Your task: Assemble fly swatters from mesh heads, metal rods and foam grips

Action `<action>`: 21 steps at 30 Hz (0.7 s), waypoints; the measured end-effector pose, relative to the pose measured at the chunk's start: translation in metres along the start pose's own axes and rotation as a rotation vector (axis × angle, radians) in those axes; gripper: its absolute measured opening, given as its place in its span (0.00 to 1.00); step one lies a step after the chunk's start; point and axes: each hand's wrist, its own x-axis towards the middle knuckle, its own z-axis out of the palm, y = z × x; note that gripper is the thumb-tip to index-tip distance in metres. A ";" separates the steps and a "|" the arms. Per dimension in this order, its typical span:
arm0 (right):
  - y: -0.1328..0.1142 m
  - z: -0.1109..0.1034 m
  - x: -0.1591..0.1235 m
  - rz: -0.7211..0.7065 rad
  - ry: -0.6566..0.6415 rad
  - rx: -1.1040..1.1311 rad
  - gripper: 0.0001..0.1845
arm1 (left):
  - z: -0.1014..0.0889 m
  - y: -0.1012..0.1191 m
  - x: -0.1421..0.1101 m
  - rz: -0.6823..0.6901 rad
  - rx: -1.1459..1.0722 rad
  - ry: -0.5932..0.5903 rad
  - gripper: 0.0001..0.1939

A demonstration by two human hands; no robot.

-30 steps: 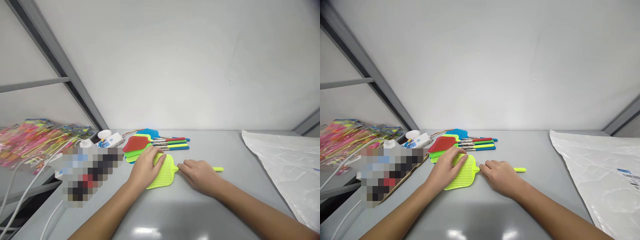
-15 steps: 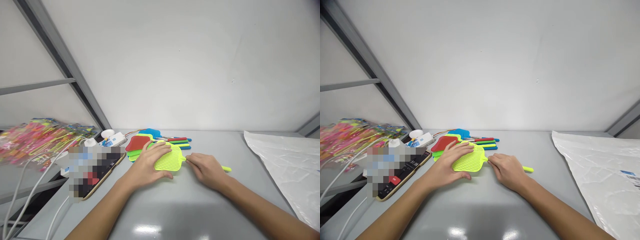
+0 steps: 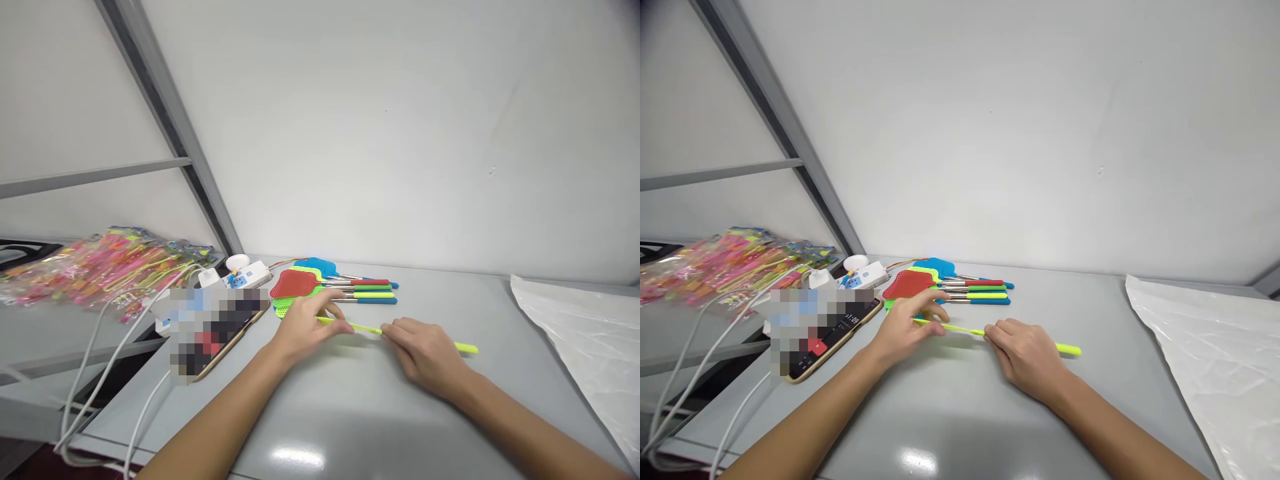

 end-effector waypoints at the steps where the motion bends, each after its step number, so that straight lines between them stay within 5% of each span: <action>1: -0.001 0.001 0.000 -0.004 0.011 0.001 0.11 | -0.002 -0.003 0.000 0.000 -0.034 0.010 0.28; 5: 0.000 0.005 -0.002 0.008 0.039 -0.005 0.11 | -0.014 -0.016 0.006 0.036 -0.037 0.139 0.32; 9: 0.003 0.005 -0.003 0.022 0.030 -0.039 0.12 | -0.023 -0.033 0.012 -0.107 0.323 0.312 0.27; 15: -0.001 0.009 -0.003 0.027 -0.048 -0.035 0.12 | -0.006 -0.063 0.008 -0.208 0.679 -0.078 0.41; 21: -0.005 0.010 -0.003 0.018 -0.085 -0.012 0.12 | -0.002 -0.074 0.021 -0.039 0.698 -0.181 0.32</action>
